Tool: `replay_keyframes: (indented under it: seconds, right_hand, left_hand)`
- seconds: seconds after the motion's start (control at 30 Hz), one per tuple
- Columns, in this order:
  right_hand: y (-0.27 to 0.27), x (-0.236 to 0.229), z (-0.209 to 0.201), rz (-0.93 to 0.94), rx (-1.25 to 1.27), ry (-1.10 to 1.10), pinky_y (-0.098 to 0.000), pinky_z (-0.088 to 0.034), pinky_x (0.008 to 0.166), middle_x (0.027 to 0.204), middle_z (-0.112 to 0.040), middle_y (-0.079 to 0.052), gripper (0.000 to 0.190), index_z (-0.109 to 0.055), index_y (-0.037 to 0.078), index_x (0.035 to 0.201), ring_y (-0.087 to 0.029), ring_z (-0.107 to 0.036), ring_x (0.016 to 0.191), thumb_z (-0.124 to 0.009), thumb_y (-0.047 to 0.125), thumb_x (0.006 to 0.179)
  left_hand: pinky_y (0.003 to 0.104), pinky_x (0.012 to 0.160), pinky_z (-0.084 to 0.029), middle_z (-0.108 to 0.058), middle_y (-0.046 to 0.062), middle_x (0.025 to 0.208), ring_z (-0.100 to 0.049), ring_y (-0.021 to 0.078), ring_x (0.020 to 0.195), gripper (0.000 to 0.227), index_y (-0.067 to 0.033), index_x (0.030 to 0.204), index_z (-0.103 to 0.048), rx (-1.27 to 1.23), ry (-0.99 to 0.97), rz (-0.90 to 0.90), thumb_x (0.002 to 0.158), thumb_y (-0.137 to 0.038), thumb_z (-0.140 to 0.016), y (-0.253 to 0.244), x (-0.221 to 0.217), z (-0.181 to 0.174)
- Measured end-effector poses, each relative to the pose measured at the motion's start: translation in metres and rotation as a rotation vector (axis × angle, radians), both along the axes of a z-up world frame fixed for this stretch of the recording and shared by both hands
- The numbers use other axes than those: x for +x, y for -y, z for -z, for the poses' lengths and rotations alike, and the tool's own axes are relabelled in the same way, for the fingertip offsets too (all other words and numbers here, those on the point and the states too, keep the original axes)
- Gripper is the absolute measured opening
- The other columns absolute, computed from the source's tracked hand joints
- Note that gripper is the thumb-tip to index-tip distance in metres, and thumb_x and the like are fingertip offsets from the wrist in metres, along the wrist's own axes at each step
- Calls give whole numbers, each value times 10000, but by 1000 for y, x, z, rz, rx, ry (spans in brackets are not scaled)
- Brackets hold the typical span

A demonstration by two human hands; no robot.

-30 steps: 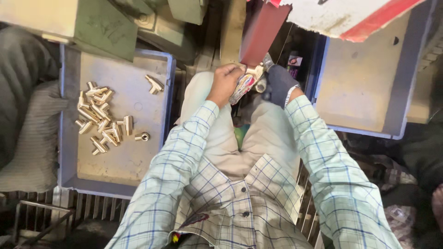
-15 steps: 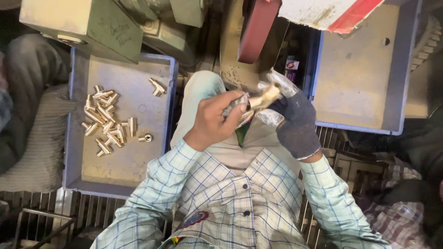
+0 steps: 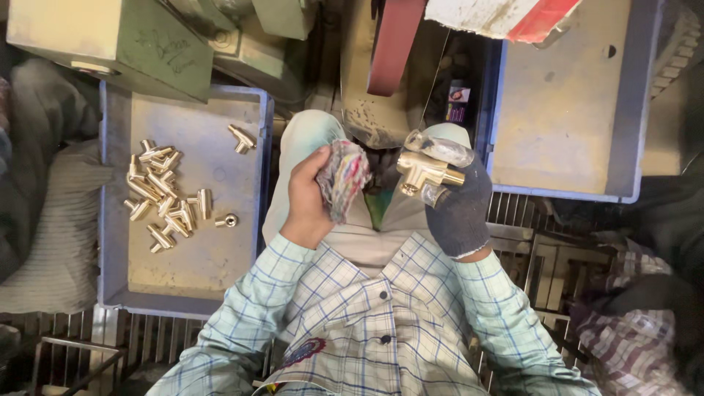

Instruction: The person sits on the floor and repeatedly picks up small brass-colored metal parts from a blue tray. They press each part against a moving belt sander to smooth or polish its surface, then place the finished part into a second tray. The process is repeated for multiple parts throughout the clip.

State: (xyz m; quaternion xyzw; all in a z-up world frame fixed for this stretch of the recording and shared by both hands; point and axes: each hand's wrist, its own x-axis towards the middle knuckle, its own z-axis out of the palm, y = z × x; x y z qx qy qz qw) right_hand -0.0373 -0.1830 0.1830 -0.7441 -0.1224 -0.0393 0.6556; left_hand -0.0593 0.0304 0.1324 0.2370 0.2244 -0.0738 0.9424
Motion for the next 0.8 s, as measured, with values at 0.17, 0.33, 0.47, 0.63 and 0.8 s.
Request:
replay_keyframes:
  seconds: [0.17, 0.33, 0.47, 0.63, 0.8]
  right_hand:
    - [9, 4, 7, 54, -316, 151, -352, -583, 1043, 1249, -720, -123, 363, -653, 39, 1273, -248, -722, 1177, -712, -61, 930]
    - [4, 9, -4, 24, -532, 182, -340, -569, 1000, 1247, -735, -137, 396, -685, 59, 1283, -257, -724, 1159, -766, 5, 900]
    - [-4, 11, -7, -9, -485, 141, -331, -568, 994, 1273, -722, -143, 443, -662, 54, 1326, -250, -722, 1168, -809, 91, 909]
    - [-5, 20, 10, 5, -465, 59, -334, -565, 999, 1289, -716, -142, 468, -634, 34, 1379, -236, -727, 1171, -791, 110, 945]
    - [-4, 50, 45, -41, -408, 107, -354, -540, 1058, 1367, -688, -164, 455, -618, 36, 1414, -269, -691, 1255, -756, 90, 983]
  left_hand:
    - [345, 807, -592, -731, 115, 1028, -733, 219, 887, 312, 7, 1189, -632, 111, -7, 110, 1008, -212, -503, 6, -5, 0]
    - [286, 717, -597, -707, 67, 966, -710, 143, 793, 283, 20, 1212, -624, 552, 196, 294, 1023, -177, -548, 19, -6, -8]
    - [224, 730, -522, -711, 39, 928, -613, 59, 827, 235, 28, 1196, -663, 982, 362, 289, 1060, -153, -597, 23, 2, -2]
    - [219, 755, -526, -705, 15, 958, -621, 43, 857, 217, 24, 1176, -667, 910, 362, 290, 1057, -148, -608, 14, 25, 20]
    - [226, 757, -517, -694, 15, 950, -606, 46, 861, 217, 22, 1161, -673, 845, 312, 277, 1049, -159, -634, 7, 59, 61]
